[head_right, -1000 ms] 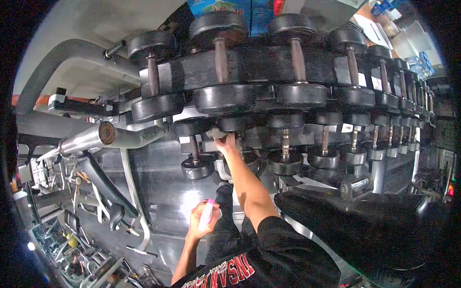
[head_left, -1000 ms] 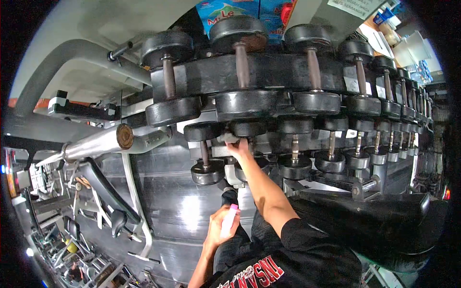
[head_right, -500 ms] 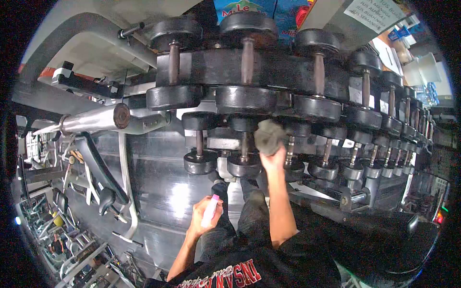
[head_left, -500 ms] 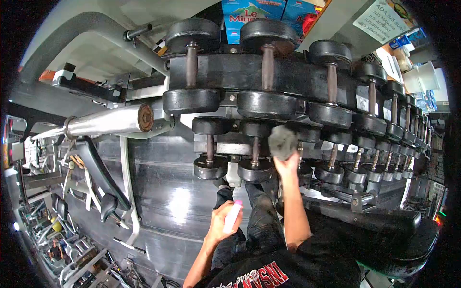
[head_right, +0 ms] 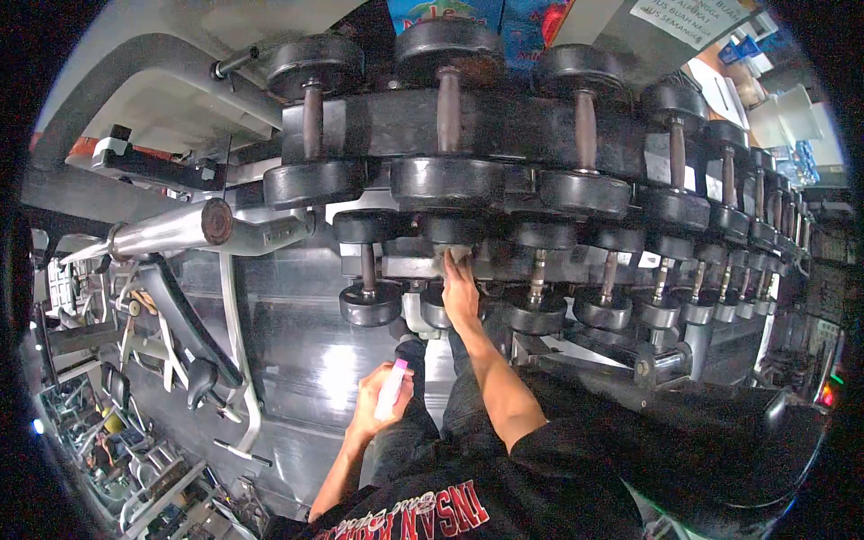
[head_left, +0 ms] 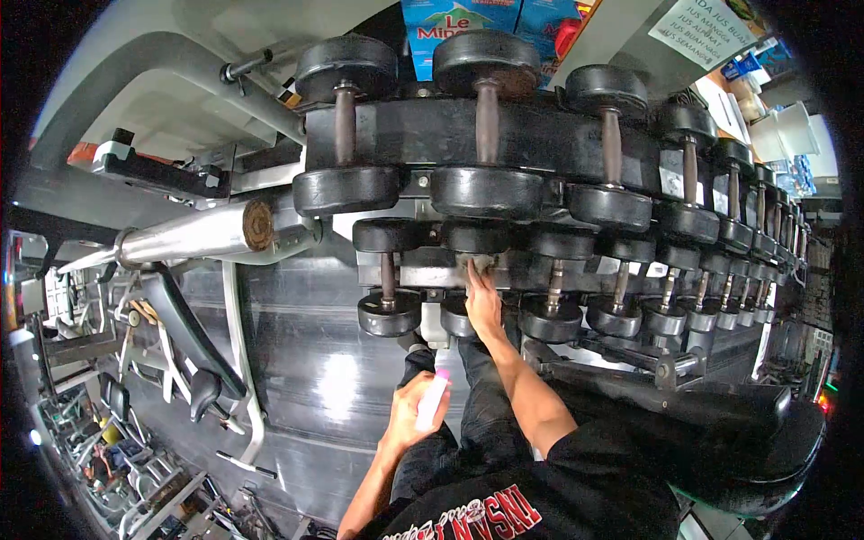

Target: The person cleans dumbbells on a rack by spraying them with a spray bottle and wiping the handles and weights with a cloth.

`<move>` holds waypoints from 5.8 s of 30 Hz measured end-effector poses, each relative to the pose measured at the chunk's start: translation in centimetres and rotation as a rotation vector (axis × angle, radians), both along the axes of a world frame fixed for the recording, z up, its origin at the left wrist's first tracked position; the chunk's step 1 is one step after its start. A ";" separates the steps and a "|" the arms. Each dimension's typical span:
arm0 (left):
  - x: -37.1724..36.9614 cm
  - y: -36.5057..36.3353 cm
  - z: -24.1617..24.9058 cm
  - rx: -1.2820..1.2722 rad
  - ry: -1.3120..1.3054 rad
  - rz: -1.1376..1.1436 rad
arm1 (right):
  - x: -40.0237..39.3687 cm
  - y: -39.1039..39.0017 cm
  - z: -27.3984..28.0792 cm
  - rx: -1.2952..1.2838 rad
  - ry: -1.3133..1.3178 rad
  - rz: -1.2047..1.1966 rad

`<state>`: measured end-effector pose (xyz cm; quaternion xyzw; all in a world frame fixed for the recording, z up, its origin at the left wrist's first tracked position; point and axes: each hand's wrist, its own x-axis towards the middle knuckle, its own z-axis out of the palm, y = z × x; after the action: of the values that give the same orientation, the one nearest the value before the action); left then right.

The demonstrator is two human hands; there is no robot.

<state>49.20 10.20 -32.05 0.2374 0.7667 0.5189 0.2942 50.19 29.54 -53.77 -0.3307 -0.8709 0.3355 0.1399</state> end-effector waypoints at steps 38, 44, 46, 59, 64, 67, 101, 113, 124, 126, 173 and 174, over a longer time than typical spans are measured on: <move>-0.9 -0.9 -1.1 -0.049 -0.061 0.005 | -4.2 -1.6 -2.2 -0.248 -0.722 0.601; -0.7 -1.8 -1.9 0.010 -0.023 0.022 | 0.5 4.6 3.4 -0.539 -0.595 0.664; -0.9 -1.7 -1.7 0.023 -0.106 0.092 | 0.3 7.3 5.3 -0.526 -0.770 0.713; -1.5 -2.5 -1.4 -0.013 -0.096 0.086 | 2.2 7.2 -1.1 -0.341 -0.692 0.402; -1.4 -3.2 -1.8 -0.042 -0.107 0.072 | 0.7 4.5 2.4 0.008 -0.878 0.634; -1.4 -3.4 -2.0 -0.068 -0.121 0.078 | 0.2 1.9 3.9 -0.156 -0.769 0.696; -0.5 -3.3 -2.3 -0.065 -0.138 0.075 | 1.8 6.3 -3.4 -0.211 -0.859 0.231; -0.6 -2.3 -2.0 -0.073 -0.114 0.025 | 1.3 -1.1 3.5 0.009 -0.247 0.627; 0.3 -3.5 -2.2 -0.076 -0.154 0.052 | -4.6 -1.8 -6.5 -0.245 -0.525 0.497; 0.6 -3.3 -2.2 -0.084 -0.194 0.074 | -3.7 -0.9 -2.9 -0.263 -0.564 0.557; 4.9 -10.7 1.6 -0.083 -0.005 0.053 | -0.1 -14.2 -17.4 1.307 -1.216 1.217; 5.1 -10.5 1.7 -0.085 -0.002 0.057 | 0.0 -14.3 -17.9 1.476 -1.366 1.238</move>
<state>54.32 -0.29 -30.30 0.2023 0.7941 0.4944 0.2898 50.18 15.22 -71.72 0.1979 -0.7602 -0.4851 -0.3841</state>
